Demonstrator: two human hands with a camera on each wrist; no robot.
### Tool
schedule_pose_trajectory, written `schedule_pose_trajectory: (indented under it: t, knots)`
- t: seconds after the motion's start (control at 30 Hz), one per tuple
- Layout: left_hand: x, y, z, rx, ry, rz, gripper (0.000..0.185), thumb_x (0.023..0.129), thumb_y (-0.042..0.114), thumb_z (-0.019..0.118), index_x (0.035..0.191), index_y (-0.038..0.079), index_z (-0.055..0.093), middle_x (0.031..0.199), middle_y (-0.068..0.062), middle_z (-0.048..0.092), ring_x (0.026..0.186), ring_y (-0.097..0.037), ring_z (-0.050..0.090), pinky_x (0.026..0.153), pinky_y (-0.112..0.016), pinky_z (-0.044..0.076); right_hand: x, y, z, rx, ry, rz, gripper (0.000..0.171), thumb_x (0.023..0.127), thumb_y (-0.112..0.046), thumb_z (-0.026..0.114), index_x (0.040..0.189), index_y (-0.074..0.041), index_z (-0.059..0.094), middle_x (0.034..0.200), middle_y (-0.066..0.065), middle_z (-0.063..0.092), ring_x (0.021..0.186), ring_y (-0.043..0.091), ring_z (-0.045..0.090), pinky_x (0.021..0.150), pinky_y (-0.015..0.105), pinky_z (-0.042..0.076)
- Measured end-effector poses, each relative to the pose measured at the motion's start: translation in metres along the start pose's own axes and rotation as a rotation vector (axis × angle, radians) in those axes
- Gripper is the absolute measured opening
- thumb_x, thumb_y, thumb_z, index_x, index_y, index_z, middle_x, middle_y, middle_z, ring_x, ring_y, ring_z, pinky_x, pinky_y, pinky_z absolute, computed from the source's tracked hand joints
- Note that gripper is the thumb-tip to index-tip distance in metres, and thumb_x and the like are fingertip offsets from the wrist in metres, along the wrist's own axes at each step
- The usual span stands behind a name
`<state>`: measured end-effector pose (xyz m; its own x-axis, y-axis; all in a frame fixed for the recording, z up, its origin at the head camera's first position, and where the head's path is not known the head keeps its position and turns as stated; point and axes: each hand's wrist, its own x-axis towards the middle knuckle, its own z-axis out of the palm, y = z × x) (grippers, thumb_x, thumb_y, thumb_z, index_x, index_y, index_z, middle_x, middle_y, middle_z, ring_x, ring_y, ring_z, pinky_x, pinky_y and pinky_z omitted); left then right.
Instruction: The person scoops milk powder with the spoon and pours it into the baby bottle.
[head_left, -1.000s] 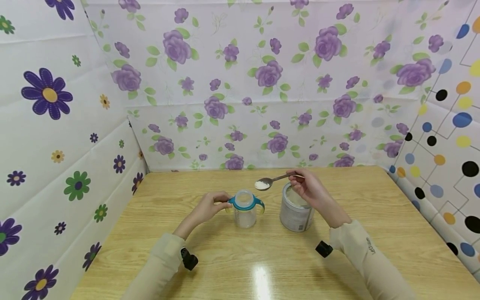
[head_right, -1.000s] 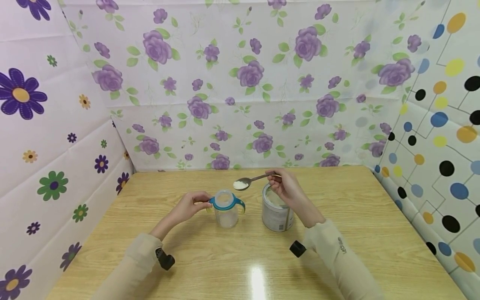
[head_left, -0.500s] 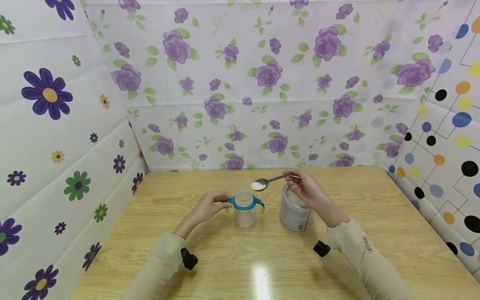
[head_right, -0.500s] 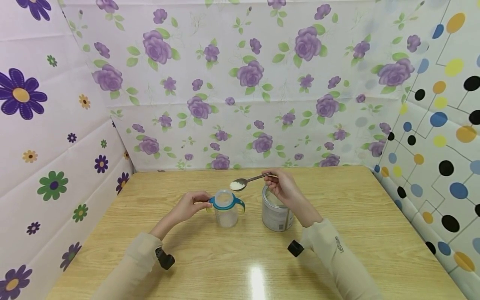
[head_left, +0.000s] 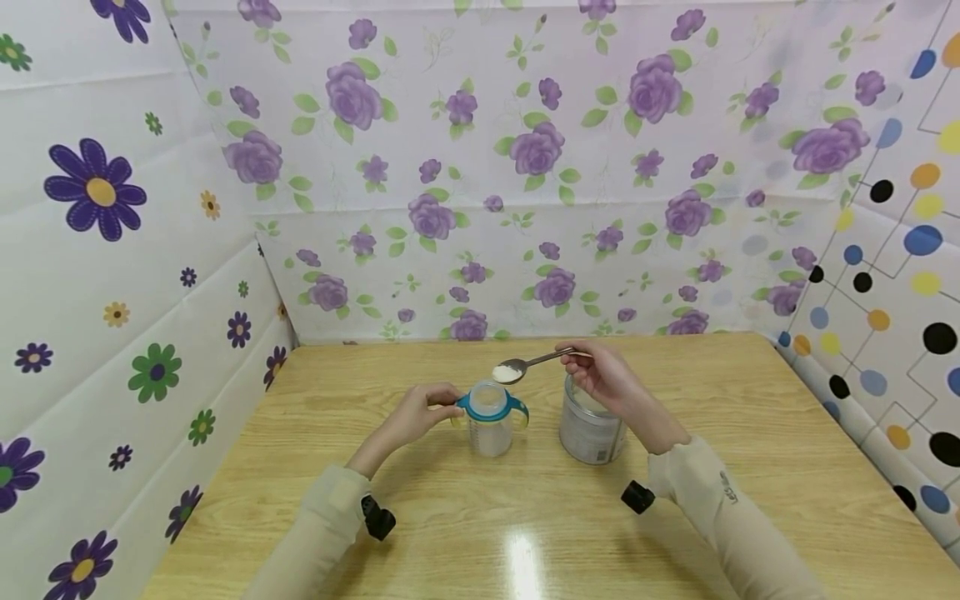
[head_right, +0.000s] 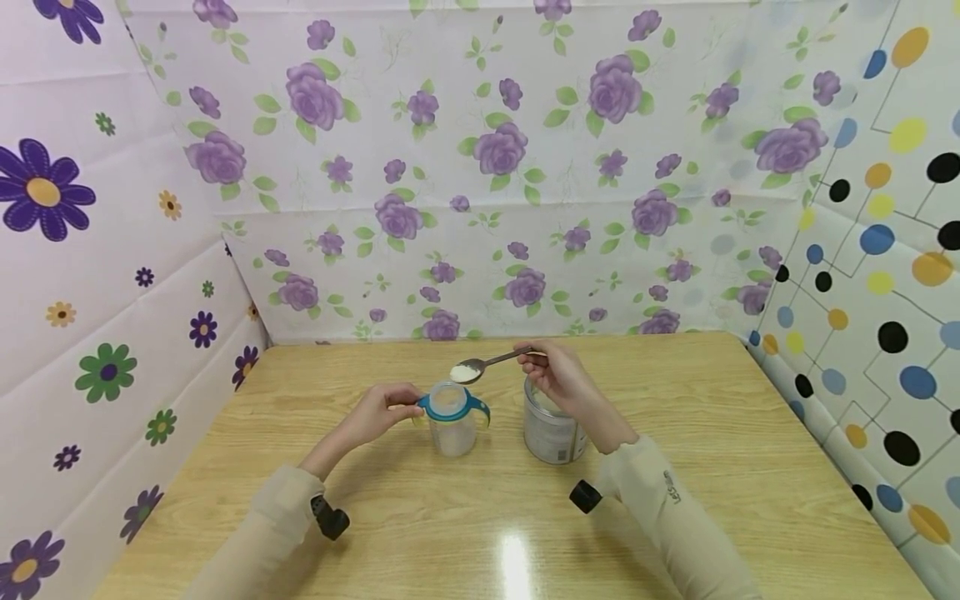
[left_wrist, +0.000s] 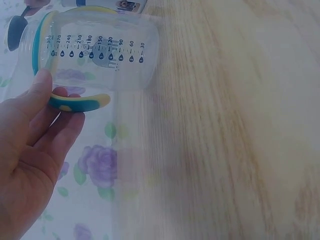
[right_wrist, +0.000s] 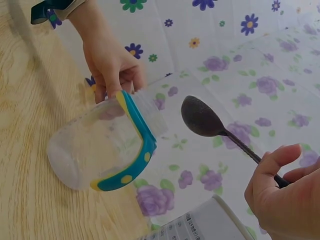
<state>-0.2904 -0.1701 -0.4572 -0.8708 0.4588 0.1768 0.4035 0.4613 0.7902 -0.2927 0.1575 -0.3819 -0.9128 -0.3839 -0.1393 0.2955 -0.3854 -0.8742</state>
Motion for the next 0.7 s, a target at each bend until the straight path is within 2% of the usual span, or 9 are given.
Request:
schedule_pose_trajectory:
  t: [0.17,0.47,0.7]
  knots:
    - [0.0005,0.0,0.0007,0.005,-0.006,0.005,0.019,0.091,0.013,0.066,0.109,0.009,0.069,0.107,-0.011,0.07,0.102,-0.028,0.068,0.08,-0.032,0.057,0.0005,0.0007,0.0028,-0.022,-0.01,-0.001,0.033,0.106,-0.017,0.034,0.102,-0.007,0.065,0.076,0.0,0.065,0.061,0.003,0.055,0.052,0.011,0.044]
    - [-0.0004,-0.0013,-0.0012,-0.002,-0.016,0.014,0.018,0.09,0.022,0.068,0.106,0.015,0.071,0.104,-0.004,0.071,0.098,-0.018,0.068,0.079,-0.028,0.057,0.0022,0.0032,0.0067,-0.058,-0.023,0.005,0.03,0.106,-0.017,0.034,0.113,0.0,0.057,0.077,0.0,0.064,0.063,0.003,0.054,0.052,0.011,0.043]
    - [-0.0007,-0.0025,-0.0008,0.005,-0.011,0.029,0.019,0.09,0.023,0.067,0.107,0.015,0.071,0.104,-0.004,0.071,0.099,-0.019,0.068,0.081,-0.03,0.057,0.0035,0.005,0.0085,-0.084,-0.044,0.009,0.032,0.106,-0.018,0.033,0.105,-0.005,0.063,0.078,0.0,0.064,0.064,0.003,0.053,0.052,0.012,0.042]
